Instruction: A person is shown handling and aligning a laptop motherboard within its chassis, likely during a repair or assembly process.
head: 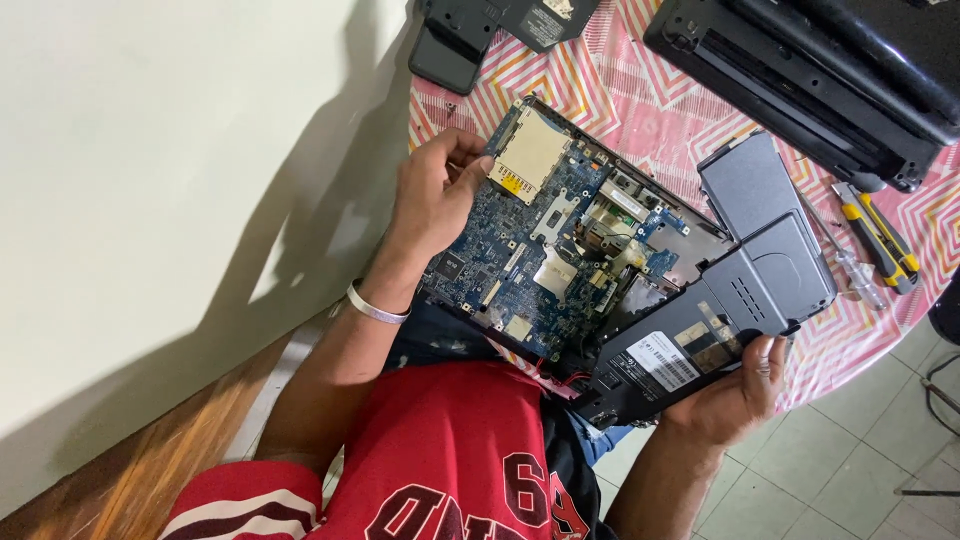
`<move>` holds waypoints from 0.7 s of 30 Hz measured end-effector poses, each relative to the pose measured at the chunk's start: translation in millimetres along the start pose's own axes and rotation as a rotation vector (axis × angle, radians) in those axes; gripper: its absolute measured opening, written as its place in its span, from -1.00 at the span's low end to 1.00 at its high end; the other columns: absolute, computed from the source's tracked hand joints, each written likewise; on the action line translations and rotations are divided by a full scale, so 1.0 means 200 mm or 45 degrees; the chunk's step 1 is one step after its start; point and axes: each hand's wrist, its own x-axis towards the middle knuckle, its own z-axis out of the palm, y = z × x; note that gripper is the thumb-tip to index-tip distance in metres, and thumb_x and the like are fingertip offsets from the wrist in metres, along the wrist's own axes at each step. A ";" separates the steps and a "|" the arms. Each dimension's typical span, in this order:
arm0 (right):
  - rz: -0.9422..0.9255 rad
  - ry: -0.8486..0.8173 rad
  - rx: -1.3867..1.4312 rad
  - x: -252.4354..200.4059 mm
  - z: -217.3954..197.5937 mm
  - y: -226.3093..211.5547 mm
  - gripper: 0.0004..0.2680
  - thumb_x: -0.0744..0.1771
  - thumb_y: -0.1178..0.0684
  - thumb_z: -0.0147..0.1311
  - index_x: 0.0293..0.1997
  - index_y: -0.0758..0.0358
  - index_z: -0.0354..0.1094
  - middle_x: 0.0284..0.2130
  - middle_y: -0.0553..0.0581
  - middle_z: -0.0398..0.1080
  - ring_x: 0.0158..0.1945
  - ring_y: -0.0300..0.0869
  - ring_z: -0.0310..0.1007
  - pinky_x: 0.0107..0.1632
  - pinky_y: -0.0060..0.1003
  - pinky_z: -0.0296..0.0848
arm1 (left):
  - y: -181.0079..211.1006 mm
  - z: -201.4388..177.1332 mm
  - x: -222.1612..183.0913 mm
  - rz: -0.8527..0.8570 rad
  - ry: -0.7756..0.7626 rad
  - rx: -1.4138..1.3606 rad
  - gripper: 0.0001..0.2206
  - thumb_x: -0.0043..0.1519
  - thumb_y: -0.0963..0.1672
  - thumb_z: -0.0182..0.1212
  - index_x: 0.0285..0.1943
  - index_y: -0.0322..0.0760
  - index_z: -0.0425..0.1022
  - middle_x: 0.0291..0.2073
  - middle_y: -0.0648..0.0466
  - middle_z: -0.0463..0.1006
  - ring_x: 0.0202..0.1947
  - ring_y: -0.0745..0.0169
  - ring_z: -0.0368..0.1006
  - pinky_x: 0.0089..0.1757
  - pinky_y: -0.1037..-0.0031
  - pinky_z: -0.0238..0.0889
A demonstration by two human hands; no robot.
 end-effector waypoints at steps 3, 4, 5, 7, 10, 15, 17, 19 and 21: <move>0.007 -0.110 -0.017 -0.02 0.09 -0.02 -0.91 0.35 0.14 0.06 -0.07 0.19 0.40 -0.18 0.08 0.54 -0.10 -0.05 0.57 0.01 -0.07 0.58 | 0.03 0.00 0.02 -0.055 -0.053 -0.078 -0.99 0.31 -0.18 0.27 -0.15 -0.19 0.55 -0.32 0.15 0.57 -0.32 0.42 0.41 -0.30 0.64 0.32; 0.020 -0.115 -0.027 -0.02 0.08 -0.02 -0.91 0.35 0.14 0.06 -0.07 0.19 0.40 -0.18 0.08 0.54 -0.10 -0.05 0.57 0.01 -0.07 0.58 | 0.00 0.02 0.03 -0.070 -0.044 -0.080 -0.99 0.31 -0.18 0.27 -0.15 -0.19 0.55 -0.32 0.15 0.57 -0.32 0.42 0.41 -0.30 0.64 0.32; 0.002 -0.199 -0.044 -0.02 0.07 -0.03 -0.89 0.37 0.13 0.07 -0.01 0.18 0.41 -0.14 0.06 0.55 -0.05 -0.06 0.57 0.06 -0.09 0.58 | -0.03 0.04 0.04 -0.033 -0.032 -0.071 -0.98 0.31 -0.18 0.26 -0.15 -0.18 0.53 -0.32 0.17 0.55 -0.36 0.44 0.40 -0.32 0.66 0.32; -0.012 -0.291 -0.059 -0.01 0.07 -0.02 -0.86 0.39 0.12 0.08 0.04 0.17 0.42 -0.10 0.03 0.55 0.00 -0.07 0.57 0.11 -0.10 0.58 | -0.07 0.06 0.06 0.003 -0.010 -0.062 -0.97 0.31 -0.18 0.25 -0.14 -0.16 0.50 -0.32 0.18 0.53 -0.39 0.46 0.39 -0.35 0.67 0.32; -0.004 -0.347 -0.027 -0.01 0.10 -0.02 -0.77 0.38 0.10 0.10 0.17 0.23 0.40 -0.05 0.09 0.55 0.03 -0.02 0.57 0.13 -0.06 0.58 | -0.05 0.06 0.07 0.113 0.023 -0.059 -0.96 0.30 -0.18 0.25 -0.16 -0.16 0.48 -0.32 0.18 0.52 -0.36 0.42 0.40 -0.30 0.60 0.37; 0.021 -0.287 -0.064 -0.01 0.12 -0.02 -0.84 0.36 0.07 0.15 0.02 0.19 0.48 -0.04 0.11 0.56 0.05 -0.02 0.58 0.16 -0.08 0.57 | 0.05 0.02 0.04 -0.228 -0.065 -0.280 -0.94 0.29 -0.18 0.30 -0.17 -0.11 0.52 -0.34 0.20 0.51 -0.33 0.44 0.40 -0.23 0.56 0.36; 0.030 -0.317 -0.062 -0.01 0.11 -0.01 -0.77 0.37 0.06 0.14 0.14 0.21 0.44 0.02 0.14 0.55 0.09 0.00 0.57 0.20 -0.06 0.57 | 0.05 0.02 0.01 -0.241 -0.073 -0.306 -0.94 0.29 -0.18 0.29 -0.14 -0.12 0.52 -0.32 0.19 0.50 -0.32 0.45 0.38 -0.23 0.58 0.34; 0.038 -0.344 -0.062 0.00 0.10 -0.01 -0.70 0.38 0.05 0.13 0.26 0.24 0.41 0.09 0.18 0.54 0.14 0.03 0.57 0.24 -0.05 0.57 | 0.03 0.03 -0.02 -0.257 -0.085 -0.332 -0.93 0.30 -0.18 0.28 -0.12 -0.12 0.52 -0.30 0.19 0.49 -0.31 0.45 0.37 -0.23 0.60 0.33; 0.056 -0.339 -0.050 0.00 0.09 -0.02 -0.72 0.37 0.04 0.14 0.23 0.21 0.42 0.06 0.16 0.54 0.12 0.02 0.57 0.24 -0.02 0.57 | -0.02 0.05 -0.04 -0.182 -0.069 -0.290 -0.90 0.29 -0.17 0.30 -0.07 -0.13 0.53 -0.28 0.20 0.51 -0.30 0.47 0.39 -0.24 0.64 0.31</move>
